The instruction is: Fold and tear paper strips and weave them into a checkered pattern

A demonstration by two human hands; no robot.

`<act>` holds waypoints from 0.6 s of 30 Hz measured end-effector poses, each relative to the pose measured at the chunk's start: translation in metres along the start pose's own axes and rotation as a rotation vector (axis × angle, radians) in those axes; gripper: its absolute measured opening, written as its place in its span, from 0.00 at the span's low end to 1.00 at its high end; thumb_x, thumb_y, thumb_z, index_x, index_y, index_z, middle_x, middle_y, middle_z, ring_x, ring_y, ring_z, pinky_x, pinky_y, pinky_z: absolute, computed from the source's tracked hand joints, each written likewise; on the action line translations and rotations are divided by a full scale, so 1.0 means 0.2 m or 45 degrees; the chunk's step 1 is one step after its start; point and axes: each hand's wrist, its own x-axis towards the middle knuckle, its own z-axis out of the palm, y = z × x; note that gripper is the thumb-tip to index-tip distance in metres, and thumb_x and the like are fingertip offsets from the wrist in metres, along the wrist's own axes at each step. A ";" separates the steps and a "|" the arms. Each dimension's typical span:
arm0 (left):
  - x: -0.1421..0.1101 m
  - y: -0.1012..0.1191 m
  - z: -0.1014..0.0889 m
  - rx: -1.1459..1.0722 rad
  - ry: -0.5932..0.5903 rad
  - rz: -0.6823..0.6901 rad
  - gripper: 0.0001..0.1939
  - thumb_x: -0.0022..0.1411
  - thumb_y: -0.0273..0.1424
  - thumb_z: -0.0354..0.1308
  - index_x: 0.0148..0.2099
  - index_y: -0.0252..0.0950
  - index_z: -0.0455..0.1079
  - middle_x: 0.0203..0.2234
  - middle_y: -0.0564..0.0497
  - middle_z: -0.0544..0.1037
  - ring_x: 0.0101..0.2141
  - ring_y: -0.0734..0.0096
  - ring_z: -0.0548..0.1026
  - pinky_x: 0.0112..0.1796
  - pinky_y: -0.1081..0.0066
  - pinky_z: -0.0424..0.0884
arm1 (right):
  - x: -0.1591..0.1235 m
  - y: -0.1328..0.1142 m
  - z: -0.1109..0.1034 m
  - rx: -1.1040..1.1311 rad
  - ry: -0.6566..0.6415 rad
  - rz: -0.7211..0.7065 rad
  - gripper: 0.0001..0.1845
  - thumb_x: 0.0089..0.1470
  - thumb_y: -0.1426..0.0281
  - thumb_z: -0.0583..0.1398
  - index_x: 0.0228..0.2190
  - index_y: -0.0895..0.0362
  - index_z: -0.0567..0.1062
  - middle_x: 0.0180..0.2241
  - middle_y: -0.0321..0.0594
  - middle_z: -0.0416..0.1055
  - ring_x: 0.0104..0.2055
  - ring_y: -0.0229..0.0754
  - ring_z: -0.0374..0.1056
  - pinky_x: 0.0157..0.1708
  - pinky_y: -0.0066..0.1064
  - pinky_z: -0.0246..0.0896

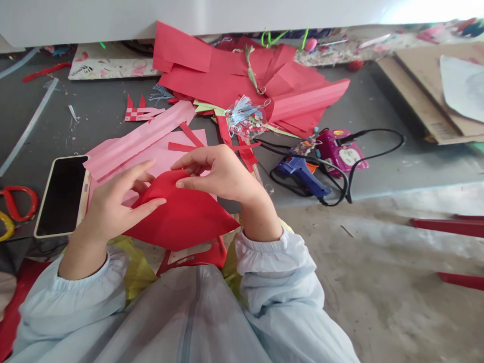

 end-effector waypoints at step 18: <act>0.01 0.03 0.04 -0.211 0.082 -0.204 0.17 0.59 0.38 0.69 0.50 0.41 0.80 0.43 0.51 0.85 0.41 0.65 0.84 0.45 0.71 0.80 | 0.01 0.04 0.08 0.119 0.193 -0.185 0.10 0.47 0.70 0.71 0.35 0.58 0.82 0.34 0.38 0.80 0.33 0.37 0.74 0.36 0.31 0.71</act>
